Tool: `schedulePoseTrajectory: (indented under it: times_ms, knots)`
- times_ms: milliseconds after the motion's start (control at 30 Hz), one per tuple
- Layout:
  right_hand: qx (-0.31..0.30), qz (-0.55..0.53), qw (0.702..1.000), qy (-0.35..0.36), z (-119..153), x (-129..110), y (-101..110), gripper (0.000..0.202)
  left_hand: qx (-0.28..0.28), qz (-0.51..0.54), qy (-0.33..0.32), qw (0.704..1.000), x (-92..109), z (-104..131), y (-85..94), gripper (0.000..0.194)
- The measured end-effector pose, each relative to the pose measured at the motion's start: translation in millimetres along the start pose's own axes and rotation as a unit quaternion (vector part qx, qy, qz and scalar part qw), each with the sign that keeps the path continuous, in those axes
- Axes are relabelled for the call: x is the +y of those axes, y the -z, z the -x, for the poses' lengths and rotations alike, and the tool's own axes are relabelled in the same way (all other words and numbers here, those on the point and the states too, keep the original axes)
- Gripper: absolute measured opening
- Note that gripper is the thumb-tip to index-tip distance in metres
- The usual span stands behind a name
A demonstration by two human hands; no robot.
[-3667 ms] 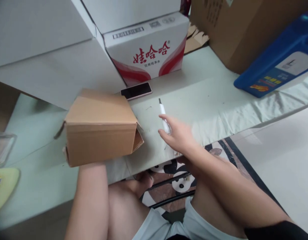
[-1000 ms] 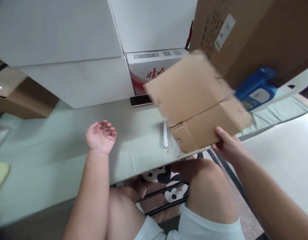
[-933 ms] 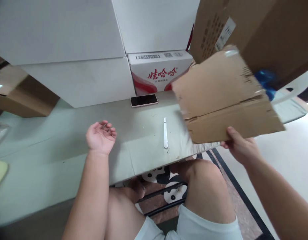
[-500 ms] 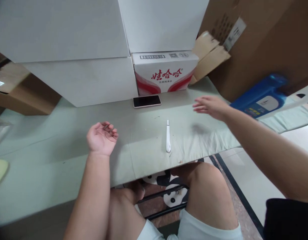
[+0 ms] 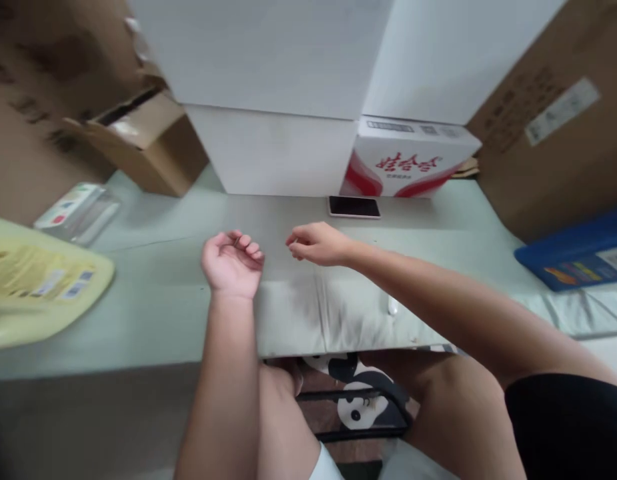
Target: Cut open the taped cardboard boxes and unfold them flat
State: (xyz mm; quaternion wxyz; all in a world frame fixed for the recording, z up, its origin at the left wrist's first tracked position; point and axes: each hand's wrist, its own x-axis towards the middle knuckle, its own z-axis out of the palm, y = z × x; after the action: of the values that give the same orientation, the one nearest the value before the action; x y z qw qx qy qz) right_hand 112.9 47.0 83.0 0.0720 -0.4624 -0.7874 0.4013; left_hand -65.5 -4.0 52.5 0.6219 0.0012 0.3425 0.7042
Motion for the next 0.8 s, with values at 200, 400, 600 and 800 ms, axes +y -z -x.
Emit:
schedulePoseTrajectory:
  times_ms: [200,400,600,800]
  knots:
    - [0.037,0.121,0.984,0.129,-116,-92,-41,0.03,0.046,0.078,-0.032,0.995,38,-4,23.9,0.02]
    - [0.142,0.168,0.961,0.167,-214,-170,-65,0.038,0.058,0.098,-0.042,0.993,51,-17,32.7,0.016]
    - [0.102,0.213,0.951,0.2,-250,-198,-70,0.033,0.089,0.086,-0.032,0.992,55,-22,33.2,0.014]
    - [0.167,0.12,0.957,0.206,-202,-161,-75,0.024,0.143,0.066,-0.085,0.984,55,-11,38.2,0.015]
